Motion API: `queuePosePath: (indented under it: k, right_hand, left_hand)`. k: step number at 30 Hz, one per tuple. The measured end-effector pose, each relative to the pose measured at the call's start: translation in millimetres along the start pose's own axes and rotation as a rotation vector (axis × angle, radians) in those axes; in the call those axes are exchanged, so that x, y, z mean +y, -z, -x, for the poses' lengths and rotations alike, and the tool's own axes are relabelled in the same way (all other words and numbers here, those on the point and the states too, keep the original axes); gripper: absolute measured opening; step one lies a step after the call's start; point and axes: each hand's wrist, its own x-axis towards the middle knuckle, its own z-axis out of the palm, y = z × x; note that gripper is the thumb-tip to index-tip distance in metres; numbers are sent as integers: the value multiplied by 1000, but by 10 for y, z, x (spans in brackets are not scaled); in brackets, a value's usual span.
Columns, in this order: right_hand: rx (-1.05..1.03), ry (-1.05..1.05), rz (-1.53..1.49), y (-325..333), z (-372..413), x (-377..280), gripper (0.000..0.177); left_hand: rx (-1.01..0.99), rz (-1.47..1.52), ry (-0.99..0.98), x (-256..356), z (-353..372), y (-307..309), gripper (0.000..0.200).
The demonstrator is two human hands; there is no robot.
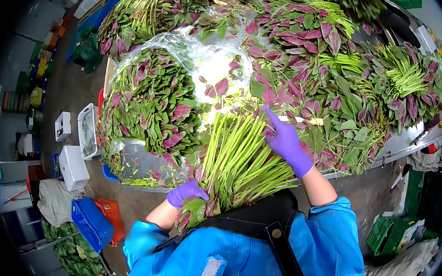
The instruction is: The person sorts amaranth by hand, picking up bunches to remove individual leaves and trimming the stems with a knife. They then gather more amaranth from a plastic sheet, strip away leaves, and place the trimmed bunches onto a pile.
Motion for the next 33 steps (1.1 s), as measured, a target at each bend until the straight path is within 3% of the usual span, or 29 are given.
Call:
queuePosePath:
  k: [1,5,7,10,11,12,13,15,17,19,22,24,26,29,31,33]
  right_hand:
    - [139,71,136,6,-33,25,75]
    - [318,13,357,278,-162,434,74]
    - [288,-252,531,516,-170,436,73]
    - [6,2,215,427,205,-92,80]
    - [-169,22,226,364,326,-324,88]
    - [-362,0,18,283,431,-517,90]
    - [-496,74,-102,114,516,-496,89]
    - [-542,35,-175,-59,490,-332,74]
    - [-243,-170,-517,42,238,182,59]
    - [142,-210,178,434,138,397,52]
    - [175,-144,228,544,247,236,59]
    - [-52,-45,193,376,449,-84,71]
    - [-412,-23,217,138,623,-226,93]
    - [-511,-58,22,-66,698,-219,108]
    - [-481,-15,111,-79,652,-184,118]
    - [-706,-91,89,-75,580,-234,120]
  left_hand:
    - [-1,2,-3,-20,-25,22,79]
    - [-133,121,-163,-58,-2,-12,81]
    - [-184,220,-202,-36,17,-14,84]
    - [-177,203,-190,-106,31,9,84]
    - [-178,202,-186,-110,27,18,84]
    - [-179,203,-185,-121,30,21,84]
    - [-181,198,-187,-121,31,21,84]
    - [-185,198,-185,-129,36,25,84]
    - [-187,200,-182,-138,61,40,84]
    - [-192,200,-178,-137,91,41,84]
    - [-205,186,-179,-112,80,22,85]
    - [-211,178,-173,-85,29,5,85]
    - [-216,165,-169,-60,-54,3,85]
    - [-225,142,-175,-39,-109,-18,85]
    - [-230,138,-169,-44,-122,-24,85]
    - [-230,139,-164,-43,-127,-21,86]
